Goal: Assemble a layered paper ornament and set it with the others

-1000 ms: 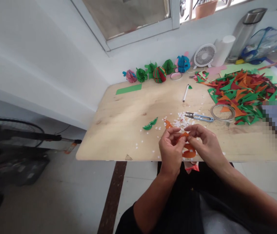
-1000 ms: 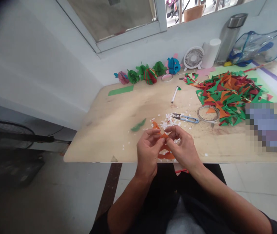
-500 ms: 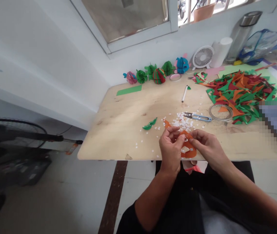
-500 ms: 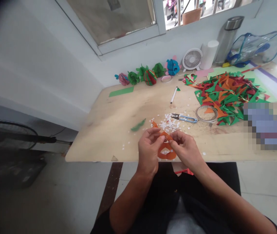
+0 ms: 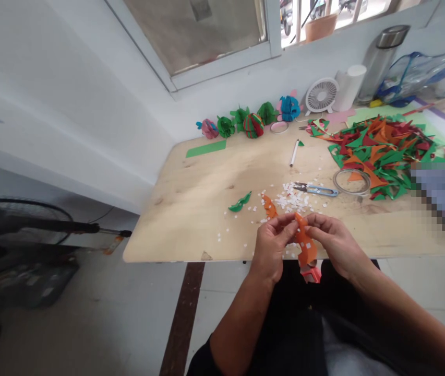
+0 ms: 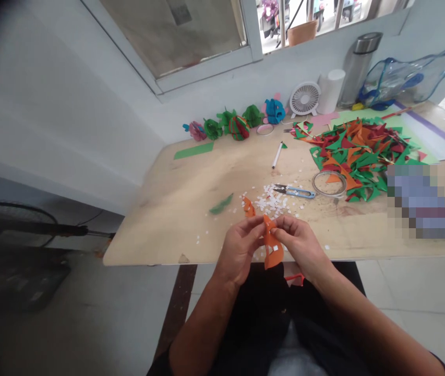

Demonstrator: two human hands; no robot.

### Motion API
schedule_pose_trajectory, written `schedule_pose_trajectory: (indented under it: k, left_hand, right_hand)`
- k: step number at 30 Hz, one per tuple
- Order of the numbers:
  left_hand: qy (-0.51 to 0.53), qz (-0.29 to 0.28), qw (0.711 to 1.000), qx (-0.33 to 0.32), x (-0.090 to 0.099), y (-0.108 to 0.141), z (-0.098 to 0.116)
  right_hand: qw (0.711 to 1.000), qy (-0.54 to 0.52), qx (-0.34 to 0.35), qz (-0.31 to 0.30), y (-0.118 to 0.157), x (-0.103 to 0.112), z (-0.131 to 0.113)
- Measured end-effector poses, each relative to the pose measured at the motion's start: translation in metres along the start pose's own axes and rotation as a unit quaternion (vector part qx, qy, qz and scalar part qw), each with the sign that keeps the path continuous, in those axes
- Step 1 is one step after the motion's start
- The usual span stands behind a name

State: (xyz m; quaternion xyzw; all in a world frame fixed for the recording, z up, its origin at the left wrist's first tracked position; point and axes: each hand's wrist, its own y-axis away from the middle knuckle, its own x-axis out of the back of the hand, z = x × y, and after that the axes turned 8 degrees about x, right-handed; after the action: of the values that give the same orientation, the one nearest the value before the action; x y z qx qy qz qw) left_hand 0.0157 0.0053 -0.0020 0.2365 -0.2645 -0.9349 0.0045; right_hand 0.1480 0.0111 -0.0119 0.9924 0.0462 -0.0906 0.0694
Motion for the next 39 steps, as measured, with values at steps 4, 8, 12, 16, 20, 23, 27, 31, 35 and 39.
schedule_pose_trajectory:
  k: [4,8,12,16,20,23,27,31,35,39]
  left_hand:
    - [0.012,0.043,0.999,-0.003,-0.007,-0.011,-0.002]
    - [0.02,0.063,0.998,-0.006,-0.011,-0.019,0.0]
    - [0.012,0.077,0.997,-0.027,-0.011,-0.025,0.001]
    - [0.004,0.088,0.995,-0.039,-0.011,-0.029,0.001]
    - [0.0,0.084,0.996,-0.011,-0.011,-0.034,0.003]
    - [-0.03,0.091,0.995,-0.022,-0.011,-0.04,0.006]
    - [-0.078,0.085,0.991,-0.065,-0.013,-0.039,0.007]
    - [-0.168,0.092,0.969,-0.158,-0.01,-0.027,0.001]
    - [-0.278,0.136,0.91,-0.277,-0.003,-0.016,-0.01]
    - [-0.37,0.104,0.855,-0.349,0.0,-0.012,-0.012]
  right_hand:
    - [1.0,0.003,-0.006,-0.004,-0.006,0.002,-0.002]
    - [1.0,-0.015,-0.022,-0.011,-0.012,0.006,-0.003]
    - [0.999,-0.026,-0.04,0.013,-0.017,0.006,0.0]
    - [0.998,-0.023,-0.057,0.015,-0.023,0.001,0.001]
    - [0.998,-0.016,-0.059,0.019,-0.026,0.003,0.0]
    - [0.999,0.003,-0.046,0.003,-0.028,0.005,-0.002]
    - [1.0,0.024,0.011,0.003,-0.03,0.004,-0.005]
    - [0.999,0.039,0.035,0.006,-0.023,0.001,-0.003]
    - [0.989,0.122,0.077,0.016,-0.011,0.003,-0.003]
    - [0.968,0.219,0.123,0.015,-0.003,0.006,-0.009]
